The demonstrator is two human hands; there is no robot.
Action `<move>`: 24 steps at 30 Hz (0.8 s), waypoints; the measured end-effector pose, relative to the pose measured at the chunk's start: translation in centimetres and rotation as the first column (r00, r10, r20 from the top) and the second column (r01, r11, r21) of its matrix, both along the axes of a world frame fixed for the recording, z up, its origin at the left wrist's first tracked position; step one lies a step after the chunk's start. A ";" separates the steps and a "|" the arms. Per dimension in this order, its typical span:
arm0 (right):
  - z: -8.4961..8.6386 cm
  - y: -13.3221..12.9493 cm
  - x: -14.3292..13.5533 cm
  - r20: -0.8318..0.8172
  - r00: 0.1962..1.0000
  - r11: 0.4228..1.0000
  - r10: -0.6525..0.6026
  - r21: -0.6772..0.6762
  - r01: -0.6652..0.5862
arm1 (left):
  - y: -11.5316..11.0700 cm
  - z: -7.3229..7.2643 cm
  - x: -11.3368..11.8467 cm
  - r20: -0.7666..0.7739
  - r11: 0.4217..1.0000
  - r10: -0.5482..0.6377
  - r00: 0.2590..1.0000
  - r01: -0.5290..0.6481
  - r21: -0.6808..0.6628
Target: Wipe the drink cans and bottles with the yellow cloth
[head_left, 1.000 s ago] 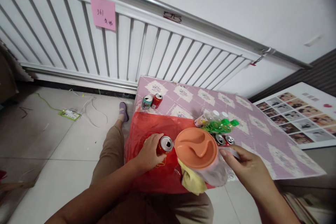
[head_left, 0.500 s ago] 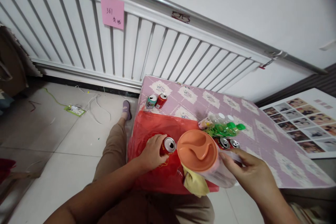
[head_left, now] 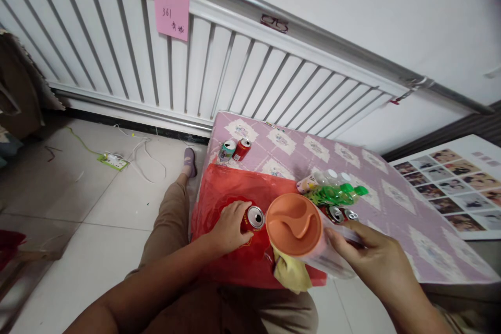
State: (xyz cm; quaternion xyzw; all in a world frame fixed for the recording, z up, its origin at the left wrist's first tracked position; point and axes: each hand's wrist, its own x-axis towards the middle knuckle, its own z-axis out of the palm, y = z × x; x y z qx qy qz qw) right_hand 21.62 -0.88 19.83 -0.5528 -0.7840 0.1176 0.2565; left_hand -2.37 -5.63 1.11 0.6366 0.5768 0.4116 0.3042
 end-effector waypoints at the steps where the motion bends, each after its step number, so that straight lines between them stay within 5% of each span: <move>1: -0.1 0.1 0.3 0.052 0.998 1.000 0.025 -0.001 -0.025 | 0.0 0.0 0.0 0.001 1.000 -0.002 1.000 0.002 0.002; 24: 0.0 -0.2 -0.9 0.187 0.979 0.992 0.086 0.075 -0.101 | 0.2 -0.1 0.1 -0.001 1.000 -0.019 1.000 0.019 -0.002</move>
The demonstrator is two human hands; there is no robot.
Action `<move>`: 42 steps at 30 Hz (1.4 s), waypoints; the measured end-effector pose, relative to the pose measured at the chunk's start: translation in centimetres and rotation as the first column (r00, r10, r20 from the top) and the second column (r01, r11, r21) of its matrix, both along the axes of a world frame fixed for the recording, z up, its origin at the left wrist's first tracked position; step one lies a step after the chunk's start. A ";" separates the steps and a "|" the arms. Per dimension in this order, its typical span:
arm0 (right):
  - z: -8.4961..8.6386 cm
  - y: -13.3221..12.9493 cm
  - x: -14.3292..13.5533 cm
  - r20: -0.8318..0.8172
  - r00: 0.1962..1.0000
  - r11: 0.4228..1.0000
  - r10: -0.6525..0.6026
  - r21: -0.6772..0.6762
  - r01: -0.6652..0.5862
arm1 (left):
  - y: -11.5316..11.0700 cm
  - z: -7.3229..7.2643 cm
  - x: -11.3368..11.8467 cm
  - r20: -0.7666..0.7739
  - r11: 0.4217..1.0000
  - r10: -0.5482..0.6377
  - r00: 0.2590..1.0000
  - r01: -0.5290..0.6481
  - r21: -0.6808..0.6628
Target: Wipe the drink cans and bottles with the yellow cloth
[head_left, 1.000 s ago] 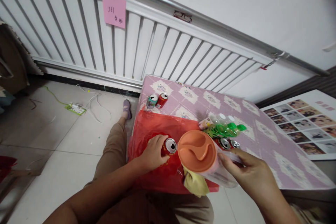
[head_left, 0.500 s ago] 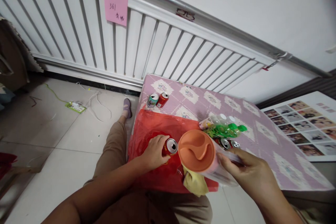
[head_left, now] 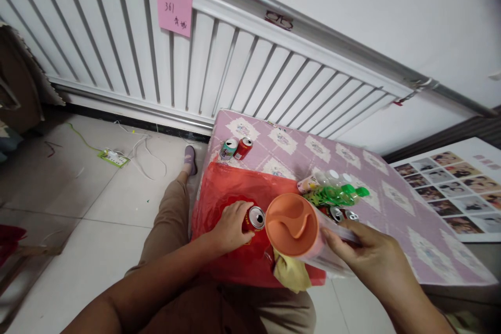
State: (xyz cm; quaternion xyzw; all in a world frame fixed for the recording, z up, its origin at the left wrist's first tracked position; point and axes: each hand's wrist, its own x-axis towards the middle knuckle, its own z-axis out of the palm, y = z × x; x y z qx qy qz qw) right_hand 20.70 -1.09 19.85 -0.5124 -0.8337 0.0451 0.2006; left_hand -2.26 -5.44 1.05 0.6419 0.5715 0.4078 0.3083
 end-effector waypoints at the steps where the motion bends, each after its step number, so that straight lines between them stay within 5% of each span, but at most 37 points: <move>1: -0.1 0.1 0.1 0.003 1.000 1.000 0.013 0.003 -0.013 | 0.0 0.0 0.0 0.002 1.000 0.000 1.000 0.000 0.000; 21: 0.8 0.5 -0.5 0.105 0.988 0.993 0.114 0.019 -0.116 | 0.1 0.2 -0.2 0.017 0.999 -0.018 1.000 0.019 -0.027; 42: 1.0 0.4 -0.7 0.123 0.989 0.997 0.083 -0.001 -0.083 | 0.1 -0.1 -0.3 0.018 0.999 -0.019 1.000 0.019 -0.036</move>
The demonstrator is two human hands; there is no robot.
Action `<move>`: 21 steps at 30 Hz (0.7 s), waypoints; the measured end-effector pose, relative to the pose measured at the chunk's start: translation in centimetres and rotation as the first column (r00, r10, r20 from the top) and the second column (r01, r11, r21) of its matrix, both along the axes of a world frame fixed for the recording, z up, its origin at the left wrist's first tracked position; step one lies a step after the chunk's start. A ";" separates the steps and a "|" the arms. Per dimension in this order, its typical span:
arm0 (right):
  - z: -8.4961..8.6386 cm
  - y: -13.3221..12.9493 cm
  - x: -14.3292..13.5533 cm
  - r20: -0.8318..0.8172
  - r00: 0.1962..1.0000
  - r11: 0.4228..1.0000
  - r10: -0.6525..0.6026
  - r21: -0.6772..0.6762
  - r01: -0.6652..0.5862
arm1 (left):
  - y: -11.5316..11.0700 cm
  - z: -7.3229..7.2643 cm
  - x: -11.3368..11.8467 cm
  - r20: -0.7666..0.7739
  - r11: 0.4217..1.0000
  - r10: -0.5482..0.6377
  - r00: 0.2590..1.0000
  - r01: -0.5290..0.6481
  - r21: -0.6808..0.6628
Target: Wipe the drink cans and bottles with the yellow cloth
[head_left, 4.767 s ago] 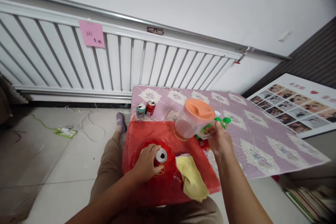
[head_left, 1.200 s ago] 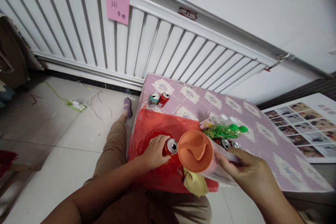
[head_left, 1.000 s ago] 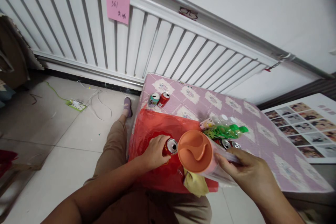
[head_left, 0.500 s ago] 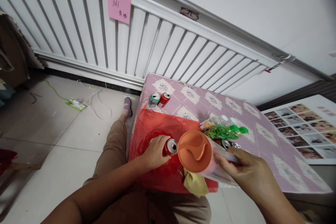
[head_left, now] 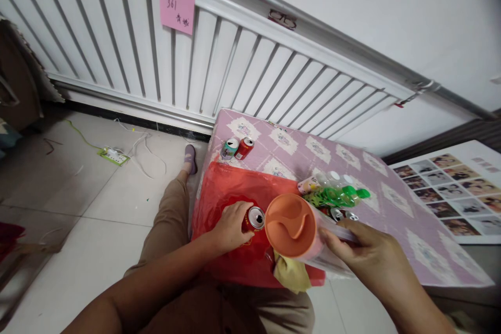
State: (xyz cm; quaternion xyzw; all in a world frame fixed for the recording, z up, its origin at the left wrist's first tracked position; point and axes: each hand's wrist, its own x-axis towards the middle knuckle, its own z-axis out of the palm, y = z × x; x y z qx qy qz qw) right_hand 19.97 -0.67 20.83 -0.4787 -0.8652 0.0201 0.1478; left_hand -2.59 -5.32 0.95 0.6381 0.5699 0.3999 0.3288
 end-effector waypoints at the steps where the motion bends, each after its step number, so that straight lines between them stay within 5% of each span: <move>1: 0.0 0.0 0.0 -0.003 1.000 1.000 -0.004 -0.004 0.003 | 0.0 0.0 0.0 -0.002 1.000 -0.002 1.000 0.002 -0.003; 21: 0.4 -0.5 -0.9 -0.001 0.999 0.999 -0.052 0.009 0.052 | 0.1 -0.5 -0.1 0.000 1.000 0.002 1.000 -0.002 -0.017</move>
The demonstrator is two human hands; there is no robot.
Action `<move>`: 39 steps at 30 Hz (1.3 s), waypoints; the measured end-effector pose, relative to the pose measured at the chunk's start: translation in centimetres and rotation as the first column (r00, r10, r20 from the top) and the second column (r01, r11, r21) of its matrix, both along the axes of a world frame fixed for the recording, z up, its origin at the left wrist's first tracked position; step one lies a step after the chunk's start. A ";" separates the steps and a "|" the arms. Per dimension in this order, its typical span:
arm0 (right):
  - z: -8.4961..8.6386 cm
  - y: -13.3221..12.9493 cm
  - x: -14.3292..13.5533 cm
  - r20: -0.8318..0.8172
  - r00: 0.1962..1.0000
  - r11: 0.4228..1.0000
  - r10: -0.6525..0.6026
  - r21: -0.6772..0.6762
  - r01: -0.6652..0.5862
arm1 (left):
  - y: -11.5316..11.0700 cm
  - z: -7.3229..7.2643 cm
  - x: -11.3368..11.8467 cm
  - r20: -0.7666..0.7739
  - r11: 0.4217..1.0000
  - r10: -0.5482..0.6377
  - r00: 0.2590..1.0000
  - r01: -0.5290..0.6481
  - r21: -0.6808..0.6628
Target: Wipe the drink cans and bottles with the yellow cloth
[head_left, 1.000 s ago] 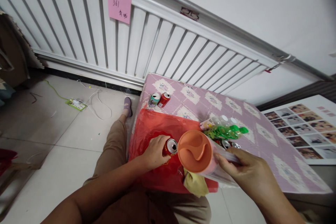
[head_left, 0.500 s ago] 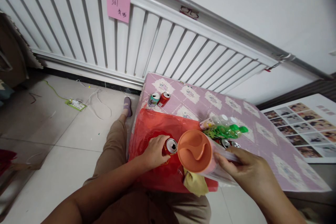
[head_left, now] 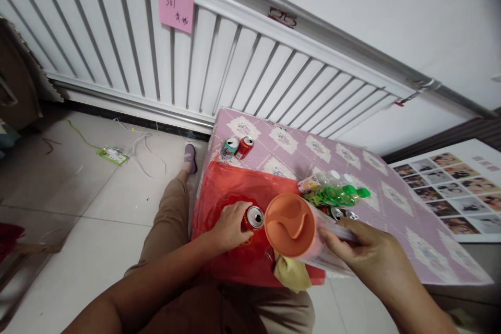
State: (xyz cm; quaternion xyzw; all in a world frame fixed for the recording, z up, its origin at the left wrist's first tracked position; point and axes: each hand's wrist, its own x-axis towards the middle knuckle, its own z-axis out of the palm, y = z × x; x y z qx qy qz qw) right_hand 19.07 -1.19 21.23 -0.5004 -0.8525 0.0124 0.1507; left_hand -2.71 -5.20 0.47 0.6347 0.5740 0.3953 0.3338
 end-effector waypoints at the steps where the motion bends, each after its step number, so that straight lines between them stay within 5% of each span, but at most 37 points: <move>1: 0.0 0.0 0.0 -0.001 1.000 1.000 0.005 -0.010 -0.005 | 0.0 0.0 0.0 0.000 1.000 0.001 1.000 -0.001 -0.003; 39: 0.1 0.4 -0.1 -0.015 0.998 0.997 0.066 -0.041 -0.067 | 0.1 -0.4 -0.3 0.000 0.999 0.001 1.000 -0.001 -0.032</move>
